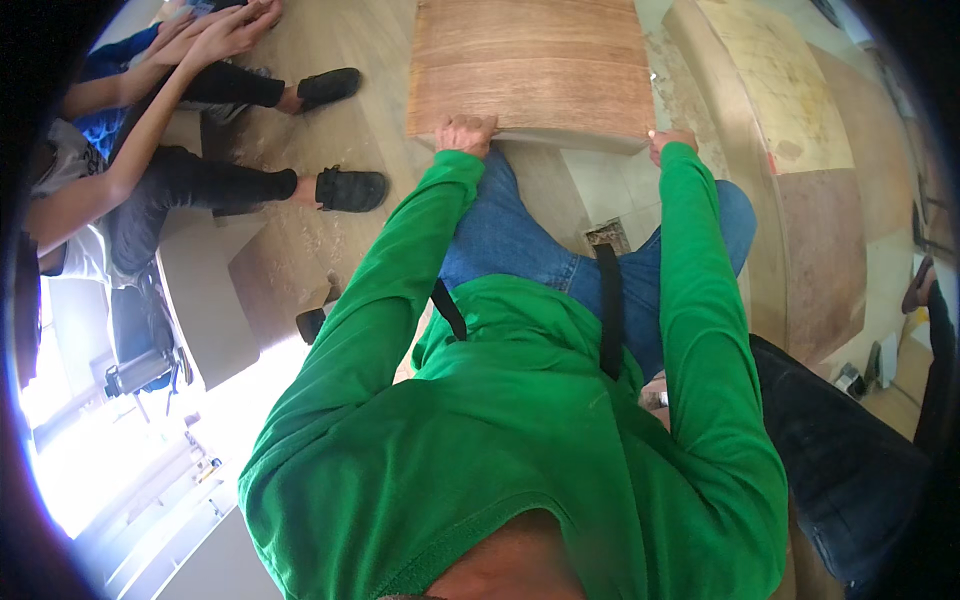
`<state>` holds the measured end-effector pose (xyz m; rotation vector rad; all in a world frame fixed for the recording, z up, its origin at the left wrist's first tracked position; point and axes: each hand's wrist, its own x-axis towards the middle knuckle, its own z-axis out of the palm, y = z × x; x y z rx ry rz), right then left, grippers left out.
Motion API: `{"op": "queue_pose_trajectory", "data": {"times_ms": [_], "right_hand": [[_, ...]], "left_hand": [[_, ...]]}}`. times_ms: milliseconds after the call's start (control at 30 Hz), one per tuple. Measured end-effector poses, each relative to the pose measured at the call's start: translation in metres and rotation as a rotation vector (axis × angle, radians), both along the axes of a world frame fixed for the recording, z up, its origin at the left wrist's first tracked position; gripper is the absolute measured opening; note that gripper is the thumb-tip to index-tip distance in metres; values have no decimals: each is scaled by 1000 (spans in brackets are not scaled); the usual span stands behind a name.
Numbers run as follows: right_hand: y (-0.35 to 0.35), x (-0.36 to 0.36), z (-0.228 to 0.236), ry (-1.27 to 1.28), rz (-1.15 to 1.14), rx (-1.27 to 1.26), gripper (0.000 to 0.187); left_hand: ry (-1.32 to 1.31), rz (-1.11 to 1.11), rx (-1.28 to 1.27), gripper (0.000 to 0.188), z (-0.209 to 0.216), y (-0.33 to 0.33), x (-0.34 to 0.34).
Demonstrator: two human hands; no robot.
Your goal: The person kneels on the floor and uses a cordless drill to drive screws into a rectangular wooden board. They repeatedly pick up screws, position them, and drill them into the board while other people sit nearby.
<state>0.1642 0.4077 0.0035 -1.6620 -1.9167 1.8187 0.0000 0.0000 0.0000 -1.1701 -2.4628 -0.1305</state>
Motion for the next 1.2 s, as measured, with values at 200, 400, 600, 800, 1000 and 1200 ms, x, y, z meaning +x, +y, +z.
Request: {"op": "queue_pose_trajectory", "data": {"times_ms": [200,400,600,800,1000,1200], "right_hand": [[-16,-1,18,-29,-74,81,17],[-10,0,14,-46,-52,100,17],[-15,-1,18,-58,-85,111,20],[-15,-4,16,-84,-91,125,22],[0,-2,-3,-103,-54,121,23],[30,3,-38,-59,237,105,22]], "left_hand": [[40,31,51,22,-4,-31,-13],[72,92,81,20,-9,-62,-28],[-28,240,-9,23,-4,-91,-34],[-97,330,-50,30,1,-113,-42],[-113,374,-123,28,-7,-120,-44],[-245,395,-168,34,-8,-124,-48]]}}
